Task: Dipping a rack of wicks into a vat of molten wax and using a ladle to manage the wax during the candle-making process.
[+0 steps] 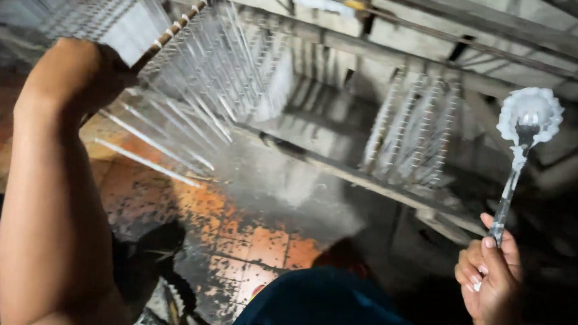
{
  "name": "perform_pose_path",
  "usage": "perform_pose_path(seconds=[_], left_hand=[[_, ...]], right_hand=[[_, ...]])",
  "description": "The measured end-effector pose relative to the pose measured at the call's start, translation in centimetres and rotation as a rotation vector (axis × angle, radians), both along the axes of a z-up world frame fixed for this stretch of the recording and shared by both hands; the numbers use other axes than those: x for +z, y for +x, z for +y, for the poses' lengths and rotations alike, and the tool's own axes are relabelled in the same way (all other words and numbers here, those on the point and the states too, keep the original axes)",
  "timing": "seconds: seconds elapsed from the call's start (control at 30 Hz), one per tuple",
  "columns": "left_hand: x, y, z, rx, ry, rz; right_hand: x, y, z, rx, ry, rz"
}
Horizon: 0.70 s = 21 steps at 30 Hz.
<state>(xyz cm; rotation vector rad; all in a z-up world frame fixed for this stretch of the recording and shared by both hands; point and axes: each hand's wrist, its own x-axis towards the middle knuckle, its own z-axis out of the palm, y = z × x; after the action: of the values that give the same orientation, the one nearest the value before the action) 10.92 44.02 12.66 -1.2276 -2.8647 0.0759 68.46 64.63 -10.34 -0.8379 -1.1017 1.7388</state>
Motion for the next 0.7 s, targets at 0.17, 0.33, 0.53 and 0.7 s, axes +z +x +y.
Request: perform_pose_path(seconds=[0.17,0.33,0.53,0.7], left_hand=[[0.4,3.6,9.6,0.024,0.014,-0.071],[-2.4,2.8,17.4,0.001,0.131,-0.127],[-6.2,0.8,24.4,-0.094,0.184,-0.102],[-9.0,-0.4,28.6,-0.045,0.147,-0.174]], right_hand=[[-0.2,4.5,3.5,-0.058,-0.027,-0.074],[-3.1,8.8,6.9,-0.008,-0.024,-0.055],[-5.2,10.8,7.8,-0.069,-0.040,-0.075],[-4.7,12.2,9.0,-0.143,1.551,-0.755]])
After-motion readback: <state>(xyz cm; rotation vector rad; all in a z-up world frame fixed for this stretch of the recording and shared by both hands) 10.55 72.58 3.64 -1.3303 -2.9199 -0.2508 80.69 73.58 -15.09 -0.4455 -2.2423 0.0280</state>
